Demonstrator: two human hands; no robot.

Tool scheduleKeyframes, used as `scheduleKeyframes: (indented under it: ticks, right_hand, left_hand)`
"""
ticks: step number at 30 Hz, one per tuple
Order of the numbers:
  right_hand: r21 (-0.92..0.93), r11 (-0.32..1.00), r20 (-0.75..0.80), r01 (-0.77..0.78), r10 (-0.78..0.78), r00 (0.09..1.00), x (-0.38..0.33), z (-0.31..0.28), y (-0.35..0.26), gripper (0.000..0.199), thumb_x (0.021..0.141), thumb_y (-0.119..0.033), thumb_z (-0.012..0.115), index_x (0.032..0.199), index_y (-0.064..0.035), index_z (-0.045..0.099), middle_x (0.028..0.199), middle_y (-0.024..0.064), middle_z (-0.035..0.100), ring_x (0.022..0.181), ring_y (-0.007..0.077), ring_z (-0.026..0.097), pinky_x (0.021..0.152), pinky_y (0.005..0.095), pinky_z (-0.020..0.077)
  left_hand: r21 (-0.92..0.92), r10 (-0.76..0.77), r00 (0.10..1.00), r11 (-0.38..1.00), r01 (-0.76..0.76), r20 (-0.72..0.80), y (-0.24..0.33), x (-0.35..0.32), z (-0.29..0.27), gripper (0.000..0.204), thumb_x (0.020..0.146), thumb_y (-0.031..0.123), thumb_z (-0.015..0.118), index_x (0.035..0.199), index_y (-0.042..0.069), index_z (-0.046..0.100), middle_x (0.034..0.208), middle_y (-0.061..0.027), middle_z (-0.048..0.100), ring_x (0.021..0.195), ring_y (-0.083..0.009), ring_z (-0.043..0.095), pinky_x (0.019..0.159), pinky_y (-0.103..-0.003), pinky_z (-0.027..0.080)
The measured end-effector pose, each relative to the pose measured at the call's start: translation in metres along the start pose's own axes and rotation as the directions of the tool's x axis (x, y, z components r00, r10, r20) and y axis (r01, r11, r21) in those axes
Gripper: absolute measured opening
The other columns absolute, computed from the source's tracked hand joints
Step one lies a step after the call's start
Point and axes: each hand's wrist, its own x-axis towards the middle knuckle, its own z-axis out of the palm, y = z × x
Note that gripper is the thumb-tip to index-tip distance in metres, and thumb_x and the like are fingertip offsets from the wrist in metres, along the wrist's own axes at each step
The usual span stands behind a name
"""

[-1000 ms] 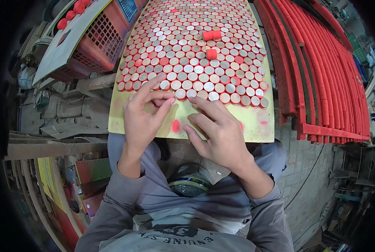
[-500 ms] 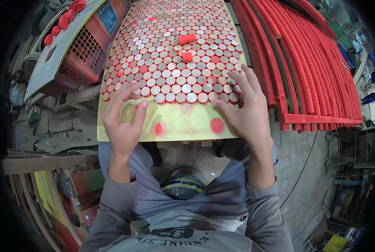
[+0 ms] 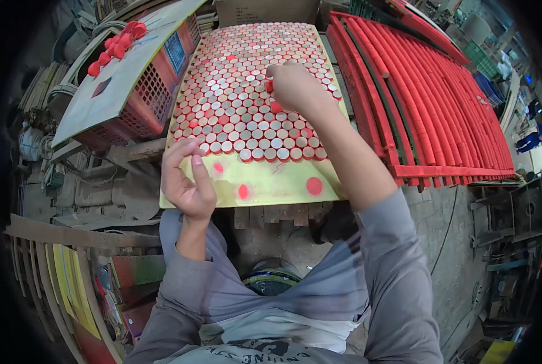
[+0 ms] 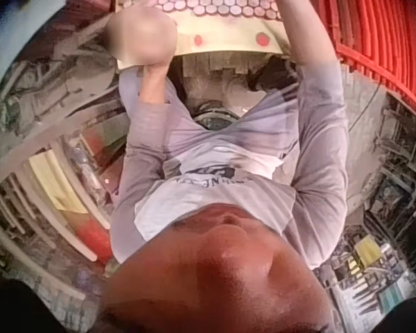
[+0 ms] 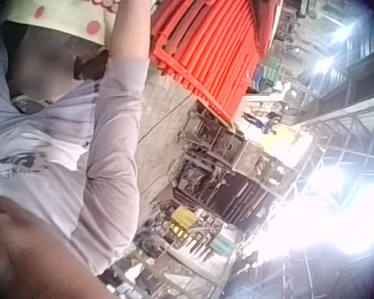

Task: The person sits on the floor and repeatedly picks up small red cylindrical objects, then places them into empty slots on a yellow board. The person occasionally adjusts the alignment of the cylinders on the board with both hands.

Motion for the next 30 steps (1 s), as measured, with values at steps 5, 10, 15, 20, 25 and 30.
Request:
scheduleKeyframes:
  ticks: [5, 10, 15, 20, 25, 30]
  right_hand:
    - [-0.139, 0.987, 0.197, 0.083, -0.055, 0.979, 0.029, 0.014, 0.013, 0.044, 0.081, -0.008, 0.077, 0.123, -0.0129, 0.068, 0.119, 0.0112, 0.068, 0.114, 0.0333, 0.063, 0.096, 0.0438, 0.0526]
    - [0.211, 0.971, -0.164, 0.112, -0.078, 0.983, -0.023, -0.018, 0.004, 0.041, 0.082, -0.007, 0.079, 0.122, -0.0097, 0.071, 0.102, 0.0101, 0.068, 0.103, 0.0266, 0.067, 0.090, 0.0364, 0.0542]
    - [0.835, 0.548, 0.001, -0.038, 0.067, 0.998, -0.132, -0.030, -0.046, 0.032, 0.084, -0.002, 0.081, 0.114, 0.0025, 0.071, 0.095, 0.0037, 0.071, 0.082, 0.0079, 0.066, 0.072, 0.0241, 0.0545]
    - [0.983, 0.161, 0.065, -0.085, 0.124, 0.990, -0.177, -0.026, -0.056, 0.035, 0.084, -0.002, 0.082, 0.116, 0.0054, 0.071, 0.102, 0.0063, 0.072, 0.088, 0.0106, 0.068, 0.079, 0.0240, 0.0577]
    - [0.953, 0.304, -0.025, 0.014, 0.032, 0.999, -0.179, -0.030, -0.047, 0.028, 0.085, 0.001, 0.080, 0.112, 0.0068, 0.073, 0.103, 0.0122, 0.073, 0.089, 0.0138, 0.071, 0.078, 0.0252, 0.0588]
    - [0.956, 0.279, 0.062, -0.087, 0.097, 0.993, -0.188, -0.037, -0.047, 0.027, 0.087, 0.003, 0.077, 0.113, 0.0084, 0.072, 0.097, 0.0100, 0.073, 0.081, 0.0122, 0.069, 0.074, 0.0252, 0.0581]
  left_hand:
    - [-0.001, -0.051, 0.998, 0.999, 0.051, -0.046, -0.003, -0.001, -0.005, 0.018, 0.090, -0.005, 0.059, 0.107, -0.003, 0.065, 0.105, -0.0157, 0.070, 0.089, -0.0232, 0.067, 0.083, -0.033, 0.053]
    - [0.005, 0.012, 1.000, 1.000, -0.012, 0.028, 0.009, 0.007, -0.008, 0.020, 0.089, -0.005, 0.065, 0.110, -0.002, 0.065, 0.112, -0.0155, 0.068, 0.098, -0.0212, 0.066, 0.083, -0.032, 0.054]
    - [-0.337, -0.133, 0.965, 0.919, 0.206, 0.228, 0.045, 0.008, 0.001, 0.049, 0.078, 0.004, 0.085, 0.124, 0.003, 0.069, 0.118, -0.0147, 0.067, 0.108, -0.0245, 0.066, 0.083, -0.035, 0.057]
    - [-0.374, -0.129, 0.900, 0.878, 0.298, 0.415, 0.056, -0.003, 0.010, 0.043, 0.077, 0.000, 0.084, 0.118, 0.003, 0.074, 0.118, -0.0148, 0.068, 0.102, -0.0246, 0.071, 0.081, -0.033, 0.060]
    - [-0.399, -0.276, 0.853, 0.791, 0.464, 0.443, 0.056, -0.009, 0.011, 0.036, 0.078, -0.002, 0.082, 0.113, 0.000, 0.076, 0.109, -0.0152, 0.073, 0.096, -0.0229, 0.073, 0.084, -0.032, 0.058]
    - [-0.387, -0.261, 0.803, 0.770, 0.508, 0.536, 0.060, -0.010, 0.013, 0.036, 0.082, -0.005, 0.079, 0.117, -0.004, 0.072, 0.111, -0.0147, 0.070, 0.098, -0.0200, 0.071, 0.084, -0.030, 0.058]
